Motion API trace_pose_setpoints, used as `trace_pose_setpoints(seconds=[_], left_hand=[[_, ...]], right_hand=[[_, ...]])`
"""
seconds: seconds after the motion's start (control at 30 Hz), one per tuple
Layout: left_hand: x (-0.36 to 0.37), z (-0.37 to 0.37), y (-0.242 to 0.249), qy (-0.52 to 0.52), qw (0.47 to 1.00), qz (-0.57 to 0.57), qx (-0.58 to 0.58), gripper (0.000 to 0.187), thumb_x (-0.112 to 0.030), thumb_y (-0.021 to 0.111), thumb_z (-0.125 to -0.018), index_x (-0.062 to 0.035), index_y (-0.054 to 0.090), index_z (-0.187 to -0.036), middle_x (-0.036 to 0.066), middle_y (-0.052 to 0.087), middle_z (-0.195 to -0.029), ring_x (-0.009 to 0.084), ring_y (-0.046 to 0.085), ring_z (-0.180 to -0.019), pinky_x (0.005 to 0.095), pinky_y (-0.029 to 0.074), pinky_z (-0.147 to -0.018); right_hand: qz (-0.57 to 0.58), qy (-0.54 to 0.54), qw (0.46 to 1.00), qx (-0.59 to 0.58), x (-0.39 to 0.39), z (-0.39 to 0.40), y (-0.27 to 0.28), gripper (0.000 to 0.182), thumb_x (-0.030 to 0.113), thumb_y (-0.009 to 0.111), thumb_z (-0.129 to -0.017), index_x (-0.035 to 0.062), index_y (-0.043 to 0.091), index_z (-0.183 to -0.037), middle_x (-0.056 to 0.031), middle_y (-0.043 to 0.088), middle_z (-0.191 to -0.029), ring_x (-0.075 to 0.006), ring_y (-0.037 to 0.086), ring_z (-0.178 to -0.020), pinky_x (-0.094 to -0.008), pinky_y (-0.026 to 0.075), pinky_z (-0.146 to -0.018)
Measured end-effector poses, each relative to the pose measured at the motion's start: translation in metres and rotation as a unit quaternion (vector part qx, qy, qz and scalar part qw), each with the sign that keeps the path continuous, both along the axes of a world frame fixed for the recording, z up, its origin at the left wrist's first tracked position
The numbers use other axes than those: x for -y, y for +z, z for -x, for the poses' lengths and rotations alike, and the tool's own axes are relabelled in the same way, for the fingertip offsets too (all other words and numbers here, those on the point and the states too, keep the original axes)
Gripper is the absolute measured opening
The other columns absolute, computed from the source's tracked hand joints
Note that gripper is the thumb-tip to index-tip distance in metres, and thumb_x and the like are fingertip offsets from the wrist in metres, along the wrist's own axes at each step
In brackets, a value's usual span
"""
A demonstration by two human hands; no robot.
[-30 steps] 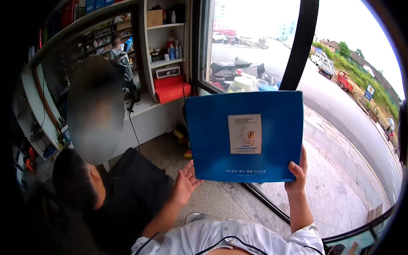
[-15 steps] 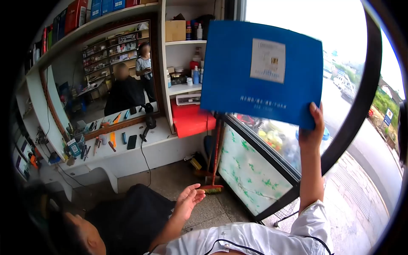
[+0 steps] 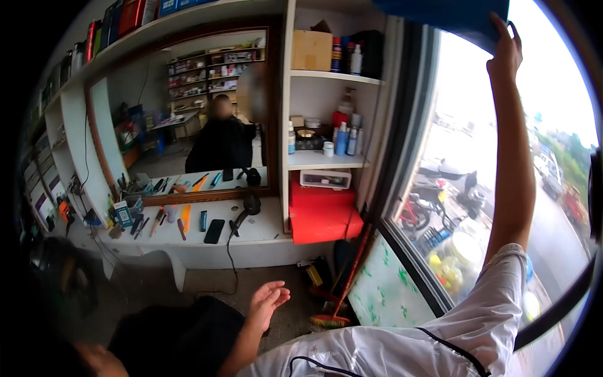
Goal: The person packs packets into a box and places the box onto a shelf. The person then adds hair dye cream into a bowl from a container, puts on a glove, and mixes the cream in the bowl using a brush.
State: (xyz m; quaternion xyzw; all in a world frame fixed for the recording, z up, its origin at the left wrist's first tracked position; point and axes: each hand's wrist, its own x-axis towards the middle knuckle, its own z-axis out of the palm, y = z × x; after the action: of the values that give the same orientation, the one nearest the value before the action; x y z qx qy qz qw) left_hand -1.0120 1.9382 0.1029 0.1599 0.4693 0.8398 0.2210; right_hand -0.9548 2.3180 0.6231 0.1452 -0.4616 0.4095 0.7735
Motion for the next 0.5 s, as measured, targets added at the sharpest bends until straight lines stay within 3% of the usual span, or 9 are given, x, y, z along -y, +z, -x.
trace_pose_setpoints(seconds=[0.1, 0.2, 0.23, 0.27, 0.3, 0.33, 0.37, 0.47, 0.5], left_hand=[[-0.026, 0.053, 0.005, 0.031, 0.999, 0.005, -0.004, 0.024, -0.012, 0.05, -0.091, -0.0024, 0.052, -0.113, 0.009, 0.061, -0.098, 0.0164, 0.059, -0.09, 0.0279, 0.046, -0.083], [-0.048, 0.096, 0.02, 0.055, 0.998, -0.004, -0.038, 0.024, -0.012, 0.051, -0.091, -0.0018, 0.052, -0.113, 0.009, 0.061, -0.098, 0.0148, 0.059, -0.09, 0.0271, 0.045, -0.083], [-0.05, 0.111, 0.028, 0.044, 0.997, 0.004, -0.065, 0.025, -0.012, 0.051, -0.091, -0.0017, 0.052, -0.113, 0.008, 0.061, -0.098, 0.014, 0.058, -0.09, 0.0265, 0.045, -0.082], [-0.048, 0.124, 0.033, 0.073, 0.994, 0.005, -0.078, 0.026, -0.013, 0.053, -0.09, -0.0019, 0.052, -0.114, 0.008, 0.06, -0.098, 0.0136, 0.058, -0.09, 0.0264, 0.045, -0.082], [-0.045, 0.138, 0.039, 0.099, 0.991, 0.005, -0.091, 0.027, -0.014, 0.054, -0.09, -0.0021, 0.051, -0.114, 0.007, 0.06, -0.097, 0.0132, 0.057, -0.089, 0.0263, 0.045, -0.082], [-0.037, 0.151, 0.057, 0.136, 0.985, -0.016, -0.109, 0.032, -0.016, 0.059, -0.086, -0.0026, 0.05, -0.114, 0.005, 0.06, -0.095, 0.0131, 0.056, -0.09, 0.0267, 0.044, -0.083], [-0.024, 0.17, 0.073, 0.174, 0.965, -0.028, -0.195, 0.036, -0.019, 0.062, -0.083, -0.0025, 0.05, -0.112, 0.005, 0.059, -0.096, 0.013, 0.054, -0.091, 0.0273, 0.044, -0.083], [0.018, 0.2, 0.169, 0.32, 0.922, -0.024, -0.215, 0.062, -0.026, 0.063, -0.079, -0.0003, 0.036, -0.128, 0.01, 0.054, -0.111, 0.0173, 0.052, -0.102, 0.0307, 0.04, -0.093], [0.028, 0.202, 0.204, 0.364, 0.899, -0.018, -0.244, 0.074, -0.037, 0.063, -0.079, -0.003, 0.028, -0.135, 0.015, 0.05, -0.122, 0.0233, 0.048, -0.114, 0.0366, 0.037, -0.097]], right_hand=[[-0.031, 0.001, 0.999, -0.006, -0.025, 0.045, 0.031, 0.063, 0.026, 0.073, -0.072, 0.0037, 0.048, -0.126, -0.0214, 0.049, -0.125, -0.0337, 0.046, -0.117, -0.0395, 0.032, -0.104], [-0.096, 0.131, 0.986, -0.025, -0.042, 0.096, 0.058, 0.053, 0.025, 0.07, -0.076, 0.0026, 0.053, -0.121, -0.0195, 0.051, -0.122, -0.0317, 0.049, -0.115, -0.0367, 0.033, -0.103], [-0.164, -0.106, 0.98, 0.047, -0.061, 0.115, 0.056, 0.056, 0.024, 0.071, -0.076, 0.0016, 0.05, -0.123, -0.0204, 0.05, -0.123, -0.0329, 0.048, -0.116, -0.0375, 0.033, -0.104], [-0.209, -0.339, 0.915, 0.063, -0.08, 0.134, 0.054, 0.059, 0.023, 0.071, -0.076, 0.0005, 0.047, -0.125, -0.0213, 0.049, -0.124, -0.0341, 0.046, -0.117, -0.0383, 0.033, -0.104], [-0.157, -0.044, 0.985, 0.058, -0.034, 0.147, 0.037, 0.063, 0.022, 0.071, -0.076, 0.0004, 0.043, -0.128, -0.0224, 0.043, -0.129, -0.0356, 0.042, -0.121, -0.0418, 0.033, -0.103], [-0.059, 0.251, 0.966, -0.033, 0.012, 0.16, 0.02, 0.068, 0.021, 0.072, -0.075, 0.0003, 0.039, -0.131, -0.0234, 0.038, -0.133, -0.0371, 0.038, -0.124, -0.0453, 0.034, -0.102], [-0.062, 0.287, 0.955, -0.027, 0.026, 0.177, 0.011, 0.072, 0.02, 0.072, -0.074, 0.0007, 0.036, -0.133, -0.0242, 0.032, -0.136, -0.0383, 0.035, -0.126, -0.0484, 0.032, -0.103], [-0.06, 0.43, 0.901, 0.018, 0.056, 0.232, -0.022, 0.046, 0.019, 0.067, -0.077, 0.0014, 0.052, -0.117, -0.0167, 0.05, -0.121, -0.029, 0.047, -0.114, -0.0434, 0.037, -0.098], [-0.07, 0.482, 0.873, 0.037, 0.066, 0.253, -0.036, 0.036, 0.019, 0.065, -0.078, 0.0019, 0.058, -0.109, -0.013, 0.056, -0.114, -0.0245, 0.051, -0.108, -0.0397, 0.039, -0.095]])
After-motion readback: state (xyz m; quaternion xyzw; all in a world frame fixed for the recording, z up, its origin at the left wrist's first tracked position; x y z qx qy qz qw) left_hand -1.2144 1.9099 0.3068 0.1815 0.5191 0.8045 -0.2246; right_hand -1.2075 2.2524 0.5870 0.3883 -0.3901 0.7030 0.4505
